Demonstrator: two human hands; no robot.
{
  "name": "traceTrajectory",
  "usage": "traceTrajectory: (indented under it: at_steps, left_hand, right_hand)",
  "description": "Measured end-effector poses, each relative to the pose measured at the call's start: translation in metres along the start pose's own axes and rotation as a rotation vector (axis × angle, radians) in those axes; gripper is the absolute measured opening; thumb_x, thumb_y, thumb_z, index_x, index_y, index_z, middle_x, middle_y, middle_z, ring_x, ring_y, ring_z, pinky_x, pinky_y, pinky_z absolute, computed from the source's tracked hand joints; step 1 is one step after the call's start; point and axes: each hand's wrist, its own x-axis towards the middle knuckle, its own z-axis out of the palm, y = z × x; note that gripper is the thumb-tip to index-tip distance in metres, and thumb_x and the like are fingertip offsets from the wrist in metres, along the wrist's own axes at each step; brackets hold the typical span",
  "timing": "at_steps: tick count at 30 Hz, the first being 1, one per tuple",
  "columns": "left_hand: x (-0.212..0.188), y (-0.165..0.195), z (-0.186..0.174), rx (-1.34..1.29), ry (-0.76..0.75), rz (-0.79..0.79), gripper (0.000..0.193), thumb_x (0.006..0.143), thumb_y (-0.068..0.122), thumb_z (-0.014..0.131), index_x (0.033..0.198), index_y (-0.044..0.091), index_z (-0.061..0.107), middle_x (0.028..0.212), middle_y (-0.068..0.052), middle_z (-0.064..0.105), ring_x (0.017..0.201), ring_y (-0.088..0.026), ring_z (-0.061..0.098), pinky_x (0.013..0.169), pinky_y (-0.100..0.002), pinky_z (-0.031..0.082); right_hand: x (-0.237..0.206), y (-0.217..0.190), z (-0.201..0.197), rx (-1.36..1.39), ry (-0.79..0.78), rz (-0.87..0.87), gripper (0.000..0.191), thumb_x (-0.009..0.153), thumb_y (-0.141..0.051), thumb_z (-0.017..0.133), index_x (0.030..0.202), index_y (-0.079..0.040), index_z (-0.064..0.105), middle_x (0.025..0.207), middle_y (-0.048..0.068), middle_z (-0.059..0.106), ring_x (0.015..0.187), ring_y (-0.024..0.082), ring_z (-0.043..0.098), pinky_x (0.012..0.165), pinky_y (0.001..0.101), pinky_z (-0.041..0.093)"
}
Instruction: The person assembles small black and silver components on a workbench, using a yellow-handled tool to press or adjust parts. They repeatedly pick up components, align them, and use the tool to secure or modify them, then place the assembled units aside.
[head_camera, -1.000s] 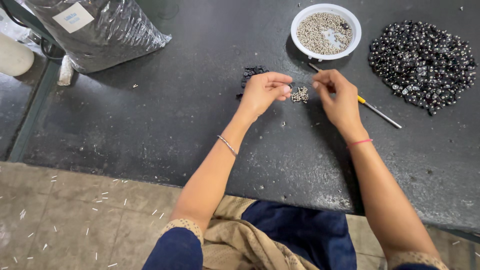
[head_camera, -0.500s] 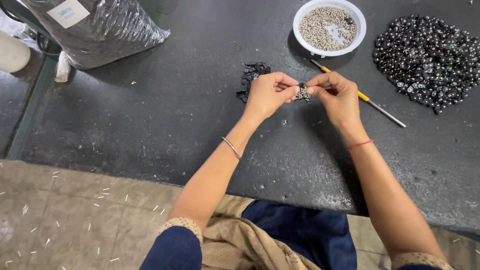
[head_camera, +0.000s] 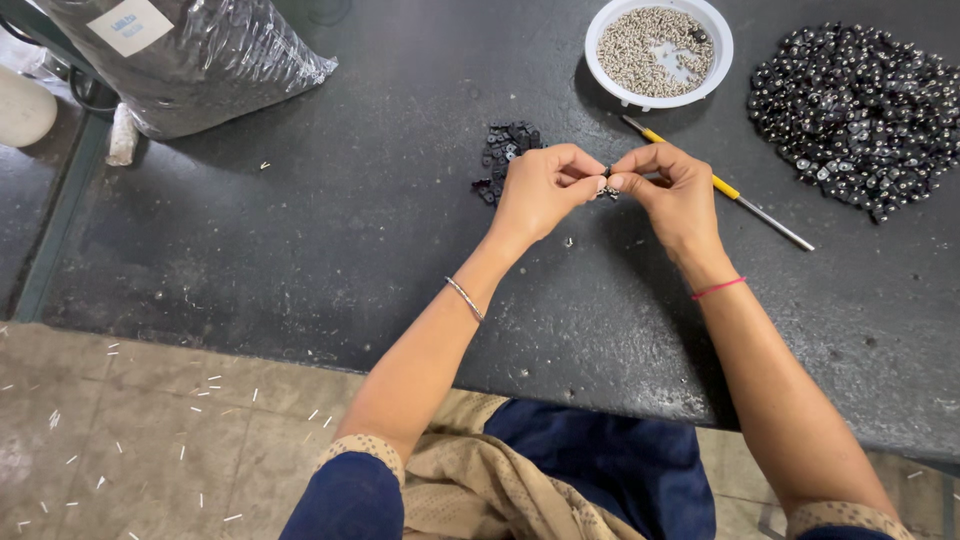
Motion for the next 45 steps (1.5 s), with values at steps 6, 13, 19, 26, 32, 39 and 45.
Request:
traceTrajectory:
  at_steps: [6, 13, 19, 26, 32, 39, 45]
  left_hand:
    - [-0.006, 0.007, 0.001, 0.085, -0.032, 0.105, 0.009, 0.088, 0.006, 0.075, 0.096, 0.001, 0.075, 0.086, -0.004, 0.079, 0.080, -0.009, 0.076, 0.073, -0.024, 0.061]
    - [-0.008, 0.011, 0.005, 0.110, -0.039, 0.206, 0.009, 0.089, 0.004, 0.074, 0.097, 0.001, 0.072, 0.090, -0.005, 0.077, 0.082, -0.012, 0.077, 0.075, -0.027, 0.063]
    - [-0.008, 0.010, 0.009, 0.136, -0.045, 0.240, 0.010, 0.090, 0.004, 0.073, 0.099, 0.002, 0.072, 0.093, -0.006, 0.075, 0.084, -0.015, 0.077, 0.077, -0.028, 0.063]
    - [-0.001, -0.006, 0.014, -0.083, -0.043, 0.191, 0.016, 0.091, 0.003, 0.074, 0.107, 0.000, 0.073, 0.103, -0.004, 0.075, 0.093, -0.012, 0.075, 0.085, -0.027, 0.061]
    - [0.006, -0.025, 0.019, -0.476, -0.108, 0.025, 0.019, 0.095, 0.002, 0.074, 0.113, -0.004, 0.070, 0.104, -0.010, 0.076, 0.096, -0.014, 0.073, 0.090, -0.027, 0.060]
    - [0.015, -0.025, 0.001, -0.643, -0.005, 0.009, 0.013, 0.098, 0.003, 0.065, 0.109, -0.003, 0.062, 0.115, -0.014, 0.076, 0.103, -0.018, 0.073, 0.092, -0.031, 0.061]
    - [0.012, -0.017, -0.012, -0.649, 0.038, -0.013, 0.017, 0.102, 0.006, 0.065, 0.118, 0.000, 0.064, 0.111, -0.013, 0.074, 0.099, -0.016, 0.072, 0.090, -0.029, 0.060]
  right_hand:
    - [-0.002, 0.002, -0.003, 0.062, -0.016, 0.026, 0.016, 0.090, 0.003, 0.075, 0.104, -0.003, 0.071, 0.094, 0.002, 0.074, 0.085, 0.007, 0.069, 0.080, 0.0230, 0.056]
    - [-0.001, 0.010, -0.008, 0.050, -0.060, -0.019, 0.012, 0.094, 0.004, 0.072, 0.105, 0.000, 0.070, 0.094, 0.004, 0.074, 0.086, 0.008, 0.068, 0.080, 0.0236, 0.056]
    - [0.000, 0.016, -0.010, 0.039, -0.048, -0.006, 0.008, 0.095, 0.004, 0.071, 0.102, 0.000, 0.069, 0.094, 0.003, 0.073, 0.086, 0.008, 0.067, 0.080, 0.0237, 0.056]
    - [0.000, 0.019, -0.008, 0.170, -0.003, 0.008, 0.007, 0.098, 0.004, 0.069, 0.103, 0.000, 0.065, 0.093, 0.004, 0.070, 0.085, 0.009, 0.066, 0.081, 0.0253, 0.056]
    - [0.001, 0.003, -0.013, 0.256, -0.095, 0.013, 0.013, 0.100, 0.000, 0.069, 0.112, 0.000, 0.065, 0.099, 0.004, 0.072, 0.090, 0.009, 0.067, 0.084, 0.0254, 0.056]
    - [-0.004, -0.017, -0.028, -0.621, -0.004, -0.141, 0.017, 0.090, -0.009, 0.080, 0.106, -0.007, 0.078, 0.098, 0.008, 0.074, 0.083, 0.020, 0.069, 0.076, 0.0331, 0.053]
    - [-0.010, -0.019, -0.014, -0.694, -0.054, -0.190, 0.018, 0.083, -0.012, 0.082, 0.101, -0.010, 0.079, 0.092, 0.009, 0.070, 0.077, 0.024, 0.069, 0.071, 0.0359, 0.053]
